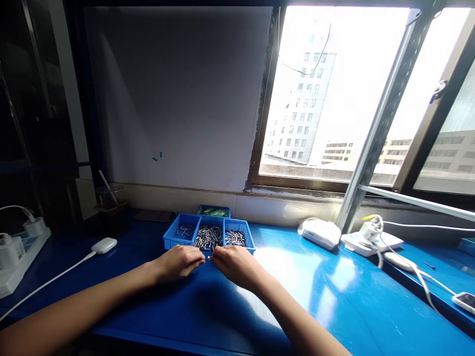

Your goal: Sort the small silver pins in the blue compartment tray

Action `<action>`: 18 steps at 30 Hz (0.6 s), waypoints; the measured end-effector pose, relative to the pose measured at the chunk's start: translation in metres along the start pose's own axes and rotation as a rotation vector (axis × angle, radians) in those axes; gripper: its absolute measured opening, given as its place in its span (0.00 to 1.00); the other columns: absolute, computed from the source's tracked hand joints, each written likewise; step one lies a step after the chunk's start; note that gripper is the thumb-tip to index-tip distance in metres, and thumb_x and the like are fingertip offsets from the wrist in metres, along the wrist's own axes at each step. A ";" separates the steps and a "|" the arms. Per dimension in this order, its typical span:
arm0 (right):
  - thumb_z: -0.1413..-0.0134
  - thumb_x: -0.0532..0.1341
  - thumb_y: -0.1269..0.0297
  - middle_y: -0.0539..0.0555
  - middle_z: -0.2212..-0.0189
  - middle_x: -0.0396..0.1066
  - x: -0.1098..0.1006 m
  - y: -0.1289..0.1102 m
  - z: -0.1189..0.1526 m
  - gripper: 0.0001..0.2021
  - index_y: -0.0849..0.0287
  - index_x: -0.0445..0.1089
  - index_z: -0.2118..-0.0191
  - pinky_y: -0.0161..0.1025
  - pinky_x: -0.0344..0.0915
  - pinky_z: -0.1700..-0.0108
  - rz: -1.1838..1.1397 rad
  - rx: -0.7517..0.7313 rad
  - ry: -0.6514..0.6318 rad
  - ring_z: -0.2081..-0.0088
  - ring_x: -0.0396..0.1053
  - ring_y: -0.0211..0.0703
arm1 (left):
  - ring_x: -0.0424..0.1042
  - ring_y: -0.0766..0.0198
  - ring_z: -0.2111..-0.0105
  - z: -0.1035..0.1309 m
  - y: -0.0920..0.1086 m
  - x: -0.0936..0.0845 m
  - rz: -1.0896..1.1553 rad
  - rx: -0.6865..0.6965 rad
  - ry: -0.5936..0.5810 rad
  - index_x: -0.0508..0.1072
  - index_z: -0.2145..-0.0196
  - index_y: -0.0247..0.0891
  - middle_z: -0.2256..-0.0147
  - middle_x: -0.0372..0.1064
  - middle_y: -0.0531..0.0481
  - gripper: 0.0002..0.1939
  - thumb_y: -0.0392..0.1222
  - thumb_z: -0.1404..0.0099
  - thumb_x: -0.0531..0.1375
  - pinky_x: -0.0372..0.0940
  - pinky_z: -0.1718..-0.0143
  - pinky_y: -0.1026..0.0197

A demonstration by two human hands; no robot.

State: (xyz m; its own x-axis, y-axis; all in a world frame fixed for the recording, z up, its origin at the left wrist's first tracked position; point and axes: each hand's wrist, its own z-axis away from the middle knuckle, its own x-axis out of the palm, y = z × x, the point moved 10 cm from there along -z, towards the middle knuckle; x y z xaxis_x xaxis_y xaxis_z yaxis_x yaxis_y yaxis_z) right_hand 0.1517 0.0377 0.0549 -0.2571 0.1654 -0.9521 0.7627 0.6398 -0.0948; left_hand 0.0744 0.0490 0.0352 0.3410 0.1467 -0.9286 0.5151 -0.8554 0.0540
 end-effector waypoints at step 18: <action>0.36 0.45 0.66 0.48 0.80 0.64 0.023 0.008 -0.001 0.16 0.58 0.63 0.72 0.35 0.57 0.70 -0.232 0.091 -0.135 0.76 0.62 0.38 | 0.70 0.62 0.71 0.001 0.010 -0.015 -0.214 0.155 0.086 0.72 0.67 0.36 0.71 0.70 0.48 0.12 0.38 0.30 0.51 0.61 0.73 0.65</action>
State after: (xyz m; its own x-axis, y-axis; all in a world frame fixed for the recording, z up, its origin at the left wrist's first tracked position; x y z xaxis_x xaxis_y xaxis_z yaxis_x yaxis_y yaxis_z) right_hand 0.1514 0.0479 0.0321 -0.3545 -0.0827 -0.9314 0.7442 0.5781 -0.3346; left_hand 0.0732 0.0377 0.0492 0.3063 0.3681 -0.8779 0.4587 -0.8651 -0.2027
